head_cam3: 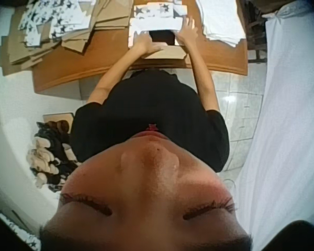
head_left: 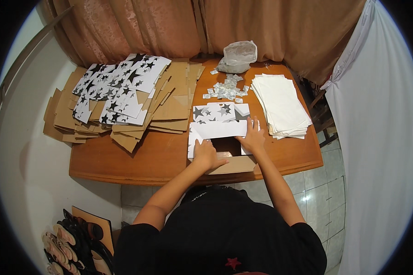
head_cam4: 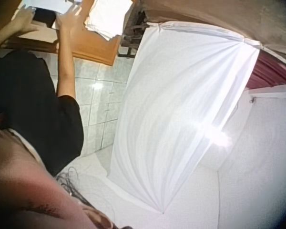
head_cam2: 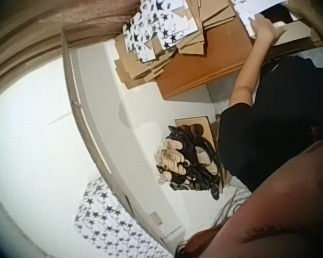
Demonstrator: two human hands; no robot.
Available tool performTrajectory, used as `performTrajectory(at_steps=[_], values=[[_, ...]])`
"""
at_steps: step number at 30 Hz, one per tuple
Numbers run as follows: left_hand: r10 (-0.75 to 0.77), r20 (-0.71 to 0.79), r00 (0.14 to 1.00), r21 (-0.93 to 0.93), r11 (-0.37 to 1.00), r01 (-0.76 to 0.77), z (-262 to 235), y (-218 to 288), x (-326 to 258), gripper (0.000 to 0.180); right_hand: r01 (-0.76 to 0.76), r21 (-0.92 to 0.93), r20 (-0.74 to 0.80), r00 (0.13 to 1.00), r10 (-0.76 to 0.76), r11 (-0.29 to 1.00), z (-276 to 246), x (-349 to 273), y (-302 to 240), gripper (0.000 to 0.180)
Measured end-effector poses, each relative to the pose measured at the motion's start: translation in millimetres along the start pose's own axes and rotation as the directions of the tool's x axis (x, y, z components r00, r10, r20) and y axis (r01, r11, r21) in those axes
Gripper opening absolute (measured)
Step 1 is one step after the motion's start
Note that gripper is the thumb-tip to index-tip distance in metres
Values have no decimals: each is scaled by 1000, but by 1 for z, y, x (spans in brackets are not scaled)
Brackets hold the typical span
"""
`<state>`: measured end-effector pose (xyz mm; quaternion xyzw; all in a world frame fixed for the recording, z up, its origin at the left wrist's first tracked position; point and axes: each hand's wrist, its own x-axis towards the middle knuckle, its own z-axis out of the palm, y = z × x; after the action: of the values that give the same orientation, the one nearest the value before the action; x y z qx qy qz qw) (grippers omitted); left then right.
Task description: Folding flat cardboard into shoe boxes and lining them with tissue paper.
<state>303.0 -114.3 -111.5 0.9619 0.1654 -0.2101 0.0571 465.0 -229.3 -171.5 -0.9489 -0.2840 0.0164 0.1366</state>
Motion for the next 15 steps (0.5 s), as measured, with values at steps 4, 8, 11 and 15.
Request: performTrajectory(at_steps=[4,8,11,15], values=[[0,112,994,-83,996,10,1,-11,8,99,-12,4,44,999,12,1000,-1,2,-1,98],[193,14,981,-395,903,-172,7,-41,-4,109,-25,60,96,995,19,998,-3,7,5,104],[331,26,943,-467,839,-281,3,-53,-26,106,4,137,148,989,-24,991,-6,12,14,97],[268,-99,958,-508,814,-280,19,-63,-11,76,12,605,93,992,-86,796,7,27,45,71]])
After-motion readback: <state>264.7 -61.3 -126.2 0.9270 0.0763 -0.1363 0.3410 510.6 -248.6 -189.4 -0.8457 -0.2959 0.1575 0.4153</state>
